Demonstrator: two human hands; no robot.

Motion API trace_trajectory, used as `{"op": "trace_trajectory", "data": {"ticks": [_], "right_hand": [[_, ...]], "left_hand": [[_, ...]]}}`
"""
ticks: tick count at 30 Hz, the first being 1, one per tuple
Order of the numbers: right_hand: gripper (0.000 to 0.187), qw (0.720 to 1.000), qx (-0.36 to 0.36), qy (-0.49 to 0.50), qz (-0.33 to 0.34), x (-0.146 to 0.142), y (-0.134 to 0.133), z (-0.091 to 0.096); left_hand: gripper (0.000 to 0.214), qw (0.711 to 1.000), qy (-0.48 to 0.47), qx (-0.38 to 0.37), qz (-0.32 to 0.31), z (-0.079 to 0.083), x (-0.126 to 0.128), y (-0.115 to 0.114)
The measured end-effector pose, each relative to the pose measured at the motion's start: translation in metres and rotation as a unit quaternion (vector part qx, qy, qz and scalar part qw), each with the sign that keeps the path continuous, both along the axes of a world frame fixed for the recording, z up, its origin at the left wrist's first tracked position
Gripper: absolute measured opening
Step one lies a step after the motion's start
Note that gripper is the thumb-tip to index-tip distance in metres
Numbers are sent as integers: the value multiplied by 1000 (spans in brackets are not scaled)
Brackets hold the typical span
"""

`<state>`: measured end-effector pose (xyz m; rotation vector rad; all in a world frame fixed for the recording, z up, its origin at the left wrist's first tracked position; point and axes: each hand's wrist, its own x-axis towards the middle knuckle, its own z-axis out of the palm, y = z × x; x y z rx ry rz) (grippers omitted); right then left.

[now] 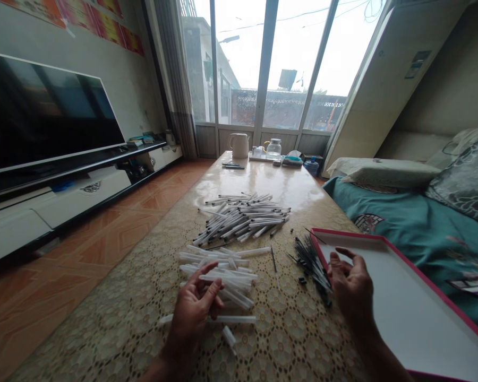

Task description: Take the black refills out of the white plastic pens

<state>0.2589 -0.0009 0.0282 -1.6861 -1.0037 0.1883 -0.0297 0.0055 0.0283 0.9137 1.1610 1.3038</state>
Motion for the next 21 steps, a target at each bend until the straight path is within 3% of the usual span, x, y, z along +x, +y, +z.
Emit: {"op": "trace_trajectory", "data": {"ticks": [3,7,15,18,21], "right_hand": [[41,998,-7,-9,55,-9,0,-6],[32,993,-21,-37,114,-30,-2,-10],[15,937,-133,-42,320,-84,-5,-9],[8,913,-165,-155,339,-88,12,-9],[8,906,-162,-244,306,-82,44,-8]], "left_hand": [[72,999,12,12,48,2,0,0],[64,996,4,44,81,1,-3,-1],[42,998,41,51,-8,-9,4,-5],[41,998,34,39,-19,-9,5,-7],[41,999,32,39,-14,-9,5,-7]]}}
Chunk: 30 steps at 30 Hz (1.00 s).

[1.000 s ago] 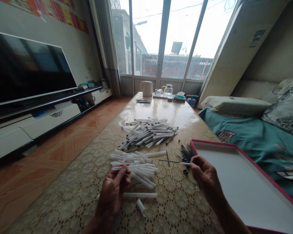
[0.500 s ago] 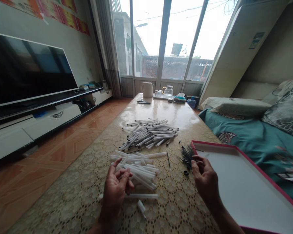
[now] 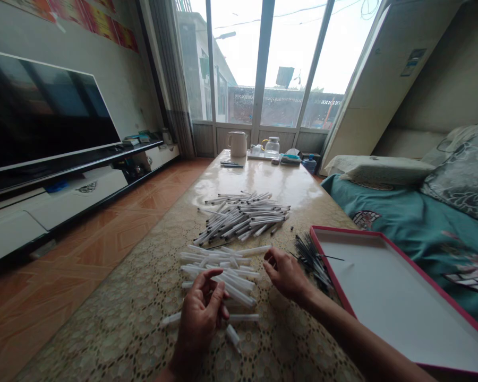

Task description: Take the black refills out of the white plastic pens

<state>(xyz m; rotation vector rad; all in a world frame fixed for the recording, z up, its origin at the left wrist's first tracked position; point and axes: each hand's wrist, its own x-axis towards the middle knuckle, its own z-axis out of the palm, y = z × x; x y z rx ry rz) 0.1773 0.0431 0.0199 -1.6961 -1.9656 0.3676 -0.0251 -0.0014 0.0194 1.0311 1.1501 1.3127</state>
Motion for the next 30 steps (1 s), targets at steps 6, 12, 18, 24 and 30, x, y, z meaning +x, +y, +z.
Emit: {"op": "trace_trajectory", "data": {"ticks": [6,12,18,24,30], "right_hand": [[24,994,62,-78,-52,11,64,2],[27,987,86,-134,-26,7,88,-2],[17,982,145,-122,-12,8,78,6],[20,974,224,-6,8,-3,12,21],[12,985,53,73,146,-10,-58,19]], "left_hand": [[40,1000,3,-5,-3,-1,-1,0],[35,999,35,2,-16,-1,1,-5],[27,996,72,45,17,-2,6,-10],[22,986,136,96,-2,-7,6,-14],[30,941,251,211,-84,-16,0,-10]]}}
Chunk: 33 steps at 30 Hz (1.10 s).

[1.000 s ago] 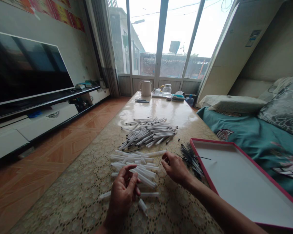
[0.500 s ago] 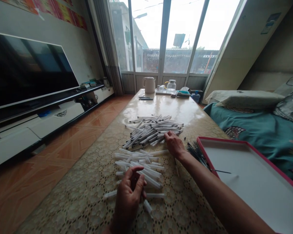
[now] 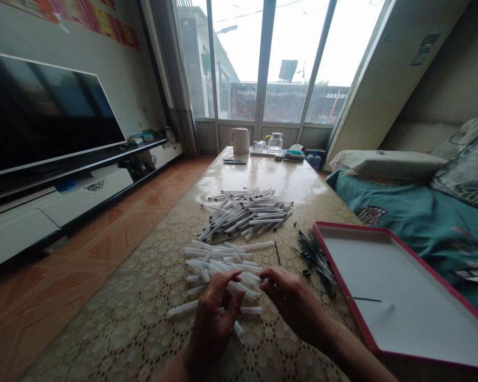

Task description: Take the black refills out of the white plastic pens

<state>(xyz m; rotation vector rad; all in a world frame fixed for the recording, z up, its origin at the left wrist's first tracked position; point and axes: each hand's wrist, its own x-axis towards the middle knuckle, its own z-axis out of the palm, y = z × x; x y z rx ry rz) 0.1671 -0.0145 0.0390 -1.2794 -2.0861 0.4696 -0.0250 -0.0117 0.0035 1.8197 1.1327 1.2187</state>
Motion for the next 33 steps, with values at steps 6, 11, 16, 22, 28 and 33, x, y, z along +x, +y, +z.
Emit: {"op": "trace_trajectory", "data": {"ticks": [6,11,16,22,28,33], "right_hand": [[13,996,-89,7,28,4,-16,-5],[24,989,-138,-29,38,10,-16,0],[32,981,-182,3,63,14,-16,-1],[42,917,-337,160,145,15,-16,-10],[47,933,-304,122,150,7,-17,-17],[25,991,-55,-122,29,1,-17,-29]], "left_hand": [[16,988,98,54,-109,1,2,0],[14,994,72,3,-86,4,-1,-1],[15,995,47,-38,-84,4,-2,1],[21,989,48,-21,-141,5,-3,0],[30,985,69,-49,-153,11,-3,-1],[41,985,33,-145,-92,14,0,2]]}}
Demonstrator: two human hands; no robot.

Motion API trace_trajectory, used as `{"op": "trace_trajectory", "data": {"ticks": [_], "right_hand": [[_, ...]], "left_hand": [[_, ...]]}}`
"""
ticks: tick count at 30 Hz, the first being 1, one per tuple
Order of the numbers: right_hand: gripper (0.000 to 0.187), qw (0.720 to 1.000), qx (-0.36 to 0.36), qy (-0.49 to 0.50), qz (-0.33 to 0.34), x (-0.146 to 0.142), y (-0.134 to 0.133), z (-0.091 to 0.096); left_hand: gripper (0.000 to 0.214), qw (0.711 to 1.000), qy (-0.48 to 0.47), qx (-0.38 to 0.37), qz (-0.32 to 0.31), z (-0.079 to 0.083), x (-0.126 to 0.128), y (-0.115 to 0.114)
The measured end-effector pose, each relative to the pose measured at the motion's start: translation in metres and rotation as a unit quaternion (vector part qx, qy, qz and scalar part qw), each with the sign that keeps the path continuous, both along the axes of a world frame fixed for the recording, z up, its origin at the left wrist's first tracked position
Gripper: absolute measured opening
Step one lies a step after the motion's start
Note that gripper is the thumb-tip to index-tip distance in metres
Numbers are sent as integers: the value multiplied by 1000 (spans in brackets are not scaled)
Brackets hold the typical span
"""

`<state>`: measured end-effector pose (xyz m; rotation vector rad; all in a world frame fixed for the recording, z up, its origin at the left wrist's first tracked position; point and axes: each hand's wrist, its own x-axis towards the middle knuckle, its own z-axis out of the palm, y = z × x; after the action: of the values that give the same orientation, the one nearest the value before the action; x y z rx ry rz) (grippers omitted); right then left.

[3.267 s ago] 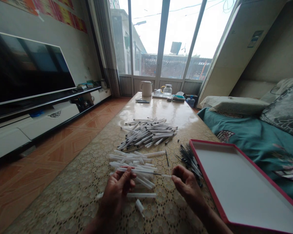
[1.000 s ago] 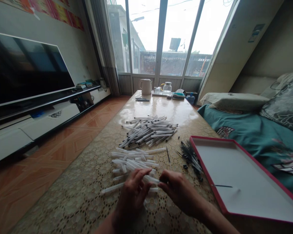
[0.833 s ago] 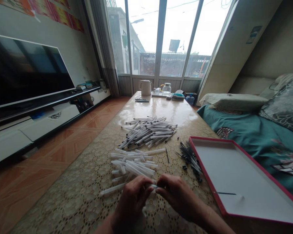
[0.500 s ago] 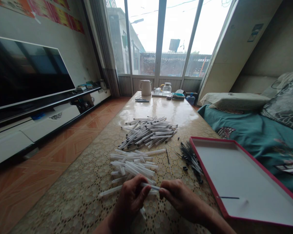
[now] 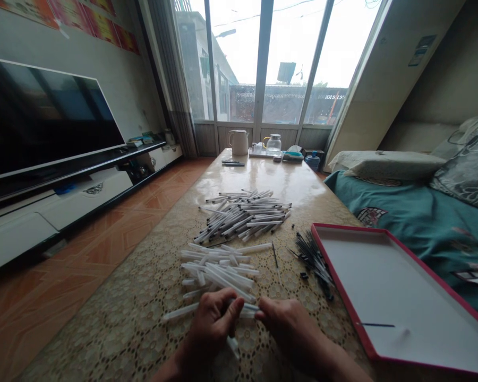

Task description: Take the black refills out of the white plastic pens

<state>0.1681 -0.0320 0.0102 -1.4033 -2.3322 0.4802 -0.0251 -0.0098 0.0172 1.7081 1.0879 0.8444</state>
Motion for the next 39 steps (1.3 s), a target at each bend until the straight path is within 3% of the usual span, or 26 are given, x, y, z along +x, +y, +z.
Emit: {"op": "trace_trajectory", "data": {"ticks": [5,9,12,15,17,19,24,30,32,39], "right_hand": [[18,977,185,-105,13,1,-2,7],[22,973,194,-125,7,0,-3,16],[21,989,107,-103,-8,-1,-3,17],[23,999,-2,-42,-4,-1,-2,14],[24,998,-46,-29,4,0,-3,13],[23,996,-72,-43,6,2,-5,13],[24,995,-76,-52,-32,7,-7,9],[33,995,-81,36,-45,17,1,0],[34,994,-86,59,-46,19,3,0],[36,990,-95,94,-52,20,6,-1]], "left_hand": [[41,987,-102,-123,28,-8,5,1],[41,979,-140,-145,22,-8,6,1],[40,992,-83,-90,14,-2,2,1],[33,998,49,25,-31,6,-3,-1],[19,983,140,118,-30,11,-5,-5],[20,958,219,184,-1,16,-7,-12],[25,906,324,269,-31,21,-22,-30],[83,845,391,338,-132,-1,-45,-16],[78,825,411,354,-156,-10,-47,-5],[61,797,425,413,-113,-18,-38,33]]}}
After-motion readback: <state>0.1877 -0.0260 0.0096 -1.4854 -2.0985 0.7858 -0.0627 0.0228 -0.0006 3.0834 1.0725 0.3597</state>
